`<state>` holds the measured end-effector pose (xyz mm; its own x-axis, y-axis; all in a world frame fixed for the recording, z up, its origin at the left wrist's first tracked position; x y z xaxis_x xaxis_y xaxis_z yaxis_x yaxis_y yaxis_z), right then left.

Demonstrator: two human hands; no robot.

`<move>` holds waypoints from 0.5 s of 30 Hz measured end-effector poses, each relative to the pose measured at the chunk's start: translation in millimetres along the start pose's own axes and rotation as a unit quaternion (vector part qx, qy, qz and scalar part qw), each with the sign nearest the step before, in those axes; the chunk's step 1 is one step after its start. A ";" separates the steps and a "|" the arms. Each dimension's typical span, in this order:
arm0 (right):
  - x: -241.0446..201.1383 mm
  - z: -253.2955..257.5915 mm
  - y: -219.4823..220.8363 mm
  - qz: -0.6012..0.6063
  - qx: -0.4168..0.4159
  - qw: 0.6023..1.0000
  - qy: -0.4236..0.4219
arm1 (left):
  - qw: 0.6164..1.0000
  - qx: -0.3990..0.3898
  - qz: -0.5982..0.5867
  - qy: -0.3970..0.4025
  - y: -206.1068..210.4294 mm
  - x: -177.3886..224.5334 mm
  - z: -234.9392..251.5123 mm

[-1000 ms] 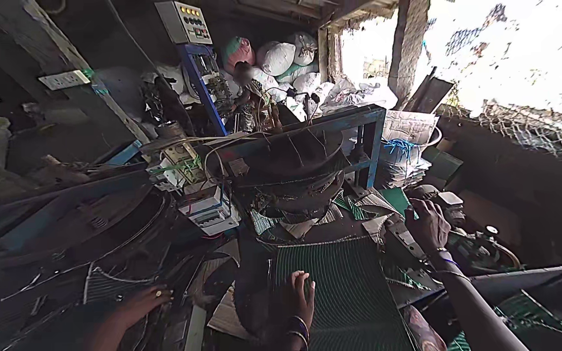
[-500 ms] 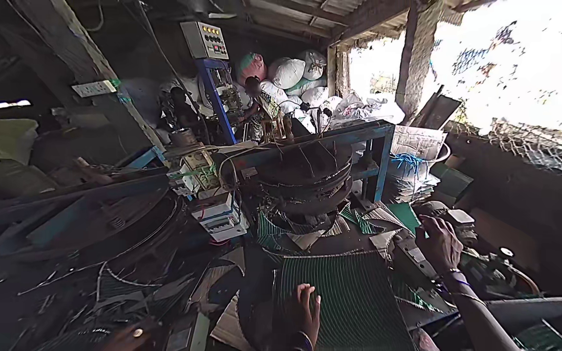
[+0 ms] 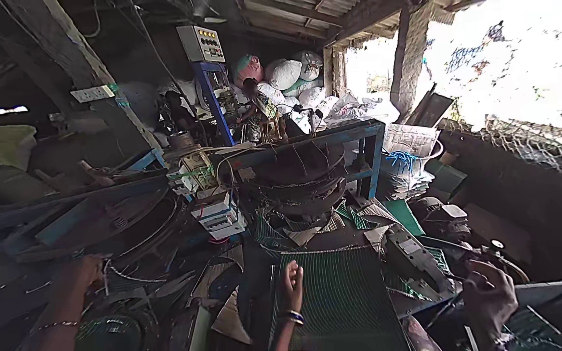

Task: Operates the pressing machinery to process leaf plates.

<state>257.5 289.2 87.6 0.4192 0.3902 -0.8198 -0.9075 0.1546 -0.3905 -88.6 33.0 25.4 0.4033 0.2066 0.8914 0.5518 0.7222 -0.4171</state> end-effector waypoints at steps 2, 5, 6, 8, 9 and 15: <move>4.2 -1.2 0.8 0.009 0.013 1.000 -0.012 | 0.995 0.065 -0.071 0.016 -18.1 27.8 31.4; 4.3 -0.4 4.7 0.014 0.015 1.000 -0.016 | 0.985 0.089 -0.140 -0.050 -66.9 101.5 84.3; 6.5 -1.3 4.5 0.008 0.013 1.000 -0.018 | 0.980 0.092 -0.159 -0.072 -81.3 119.9 101.3; 11.0 -1.2 3.4 -0.011 0.015 1.000 -0.025 | 0.971 0.096 -0.189 -0.110 -101.5 142.5 135.8; 12.2 -1.4 3.0 -0.022 0.018 0.999 -0.027 | 0.967 0.100 -0.195 -0.127 -107.6 146.6 151.8; -51.7 29.2 11.1 -0.127 -0.066 0.987 -0.073 | 0.977 0.053 -0.136 -0.156 -101.8 148.4 169.4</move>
<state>225.0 297.2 137.8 0.6159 0.4830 -0.6224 -0.7581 0.1484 -0.6351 -208.6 101.9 230.2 0.0014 0.1768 0.9843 0.5228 0.8389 -0.1514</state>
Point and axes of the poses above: each hand's wrist, its own z-axis towards the middle knuckle, its own y-axis out of the palm, x = y × z, the point moved 1 cm from there along z, towards the middle knuckle, and after that the axes turned 13 degrees about -x, right-handed, at the moved point
